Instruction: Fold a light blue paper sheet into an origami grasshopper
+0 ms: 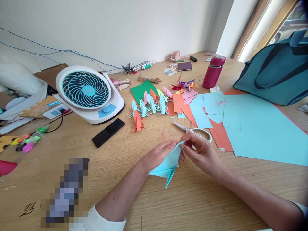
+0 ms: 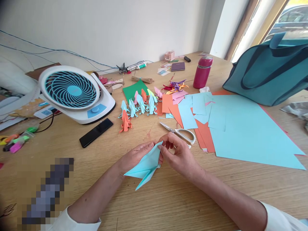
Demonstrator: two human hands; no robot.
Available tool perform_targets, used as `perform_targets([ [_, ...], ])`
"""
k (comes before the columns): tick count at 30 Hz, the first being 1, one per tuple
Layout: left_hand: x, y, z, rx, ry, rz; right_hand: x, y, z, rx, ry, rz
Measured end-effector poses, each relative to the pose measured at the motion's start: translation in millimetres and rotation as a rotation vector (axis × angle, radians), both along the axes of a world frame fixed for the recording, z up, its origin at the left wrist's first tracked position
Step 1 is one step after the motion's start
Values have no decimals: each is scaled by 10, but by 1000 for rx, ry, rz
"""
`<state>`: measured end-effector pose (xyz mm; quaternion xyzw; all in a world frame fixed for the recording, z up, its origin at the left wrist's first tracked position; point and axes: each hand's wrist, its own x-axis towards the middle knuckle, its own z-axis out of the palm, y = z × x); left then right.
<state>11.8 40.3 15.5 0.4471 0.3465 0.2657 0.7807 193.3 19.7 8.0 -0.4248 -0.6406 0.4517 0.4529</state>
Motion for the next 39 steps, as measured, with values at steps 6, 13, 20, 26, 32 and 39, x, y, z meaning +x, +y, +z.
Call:
perform_targets([
  [6,12,-15,26,-11,76,13,-3,-16,11,-26,44,25],
  [13,16,-17,6,-43,58,9,12,-11,9,5,66,52],
  [20,34,-52,4,-7,-16,-5,31,-18,50,27,61,54],
  [26,9,-44,-1,152,24,-42,32,-15,43,60,65,45],
  [32,7,-40,6,259,66,-64,42,-25,30,126,-32,-47],
  [39,-31,-53,205,484,317,-83,25,-42,40,288,-206,-189],
])
